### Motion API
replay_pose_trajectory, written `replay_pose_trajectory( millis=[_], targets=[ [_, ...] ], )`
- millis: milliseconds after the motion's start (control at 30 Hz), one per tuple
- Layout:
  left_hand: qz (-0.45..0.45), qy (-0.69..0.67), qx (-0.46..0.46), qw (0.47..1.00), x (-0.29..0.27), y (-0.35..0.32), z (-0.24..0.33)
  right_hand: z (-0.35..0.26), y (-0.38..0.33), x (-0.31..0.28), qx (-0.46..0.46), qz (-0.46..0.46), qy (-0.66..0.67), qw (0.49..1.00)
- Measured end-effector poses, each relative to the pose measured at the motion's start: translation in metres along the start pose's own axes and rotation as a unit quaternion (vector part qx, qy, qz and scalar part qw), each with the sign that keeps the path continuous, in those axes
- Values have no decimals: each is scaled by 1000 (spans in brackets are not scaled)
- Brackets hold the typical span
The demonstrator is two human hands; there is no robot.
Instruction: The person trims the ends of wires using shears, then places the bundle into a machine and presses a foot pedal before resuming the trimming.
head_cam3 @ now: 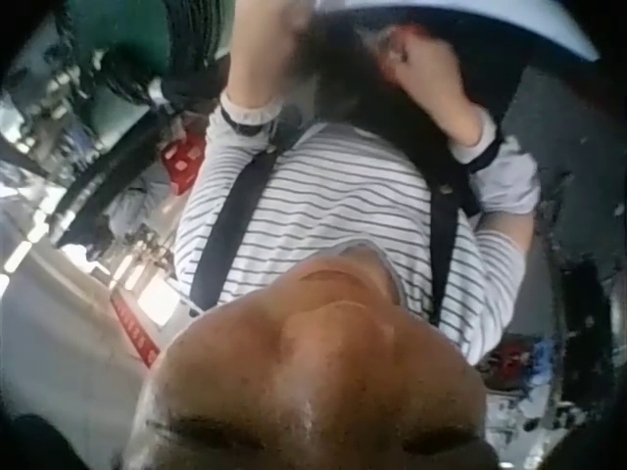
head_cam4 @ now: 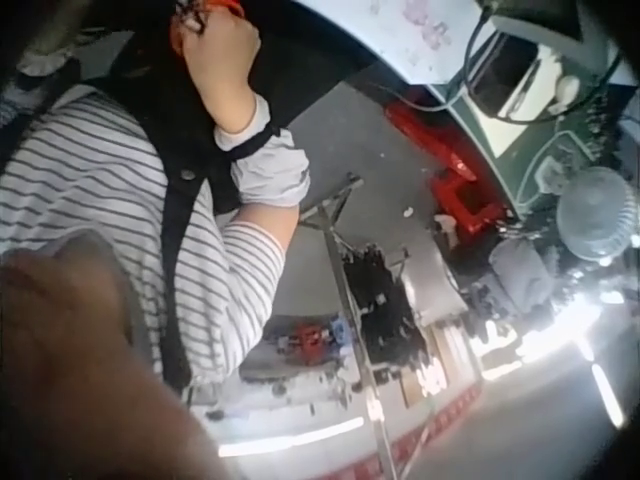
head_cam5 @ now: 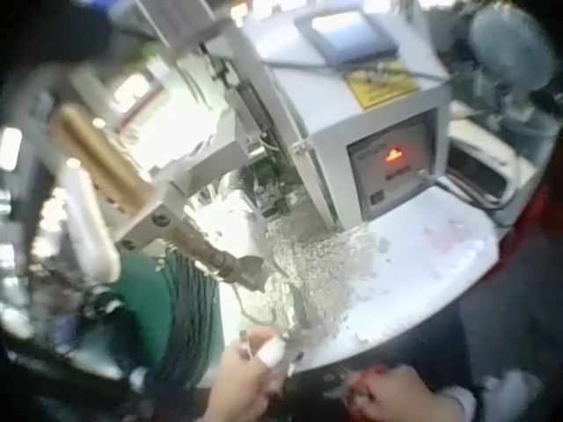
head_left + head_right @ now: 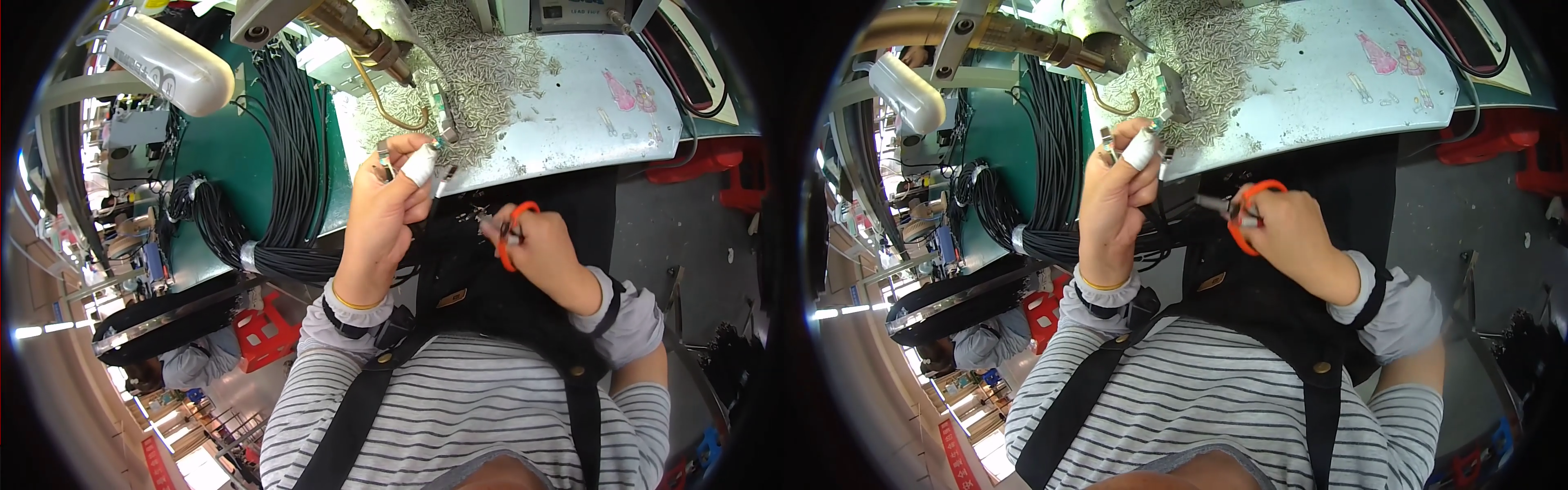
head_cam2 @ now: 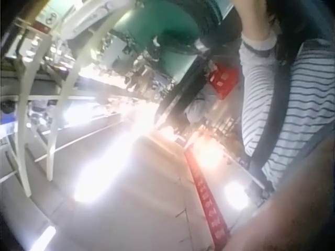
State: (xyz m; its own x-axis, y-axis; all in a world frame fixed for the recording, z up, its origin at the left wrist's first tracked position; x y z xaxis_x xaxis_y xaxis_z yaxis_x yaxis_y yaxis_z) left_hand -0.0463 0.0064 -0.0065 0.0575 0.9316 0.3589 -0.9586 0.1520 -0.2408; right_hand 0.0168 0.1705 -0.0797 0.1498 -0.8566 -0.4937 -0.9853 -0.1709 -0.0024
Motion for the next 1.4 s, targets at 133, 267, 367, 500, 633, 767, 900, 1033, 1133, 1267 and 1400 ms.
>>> replay_pose_trajectory(
  millis=[133, 267, 367, 500, 633, 767, 900, 1033, 1133, 1267, 1400],
  targets=[
    [-28, -39, -22, 999, 8, -3, -9, -29, -1, 0, -20, 23, 82, 996],
    [-16, -8, -7, 1000, 11, -11, -6, -26, 8, 18, -7, 10, 150, 989],
    [5, -8, 21, 1000, -3, -9, 11, -23, 6, 11, -64, 13, 88, 994],
    [41, -37, 31, 998, -23, 1, 29, 27, -15, 4, -43, -128, -245, 960],
    [11, -30, -28, 999, -25, 7, 21, 30, -30, -5, -42, -249, -324, 912],
    [-29, -30, -67, 997, -12, 26, 12, -2, -6, -23, -61, -88, -64, 992],
    [-28, -19, -48, 998, -8, 39, 14, -35, 33, -33, -44, 45, 213, 975],
    [-38, 4, -54, 998, -9, 46, 20, -50, 82, -34, 39, 99, 225, 969],
    [-48, 23, -66, 996, -9, 49, 25, -53, 97, -33, 113, 44, 268, 956],
    [-59, 34, -83, 994, -12, 51, 28, -52, 104, -33, 135, -5, 261, 956],
    [-62, 46, -87, 993, -12, 52, 28, -50, 105, -30, 140, 4, 273, 952]
  ],
)
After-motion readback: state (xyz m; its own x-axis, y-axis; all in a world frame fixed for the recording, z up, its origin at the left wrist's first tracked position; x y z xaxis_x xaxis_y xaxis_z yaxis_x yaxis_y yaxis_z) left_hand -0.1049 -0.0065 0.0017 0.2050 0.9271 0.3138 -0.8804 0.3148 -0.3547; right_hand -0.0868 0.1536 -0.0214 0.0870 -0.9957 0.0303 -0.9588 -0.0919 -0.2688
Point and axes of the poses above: each hand's wrist, its own y-axis towards the middle knuckle, its own x-axis out of the palm, z = x × y, the point moved 1 cm from there along y, towards the middle knuckle, and after that the axes turned 6 degrees about x, right-handed, at the moved point
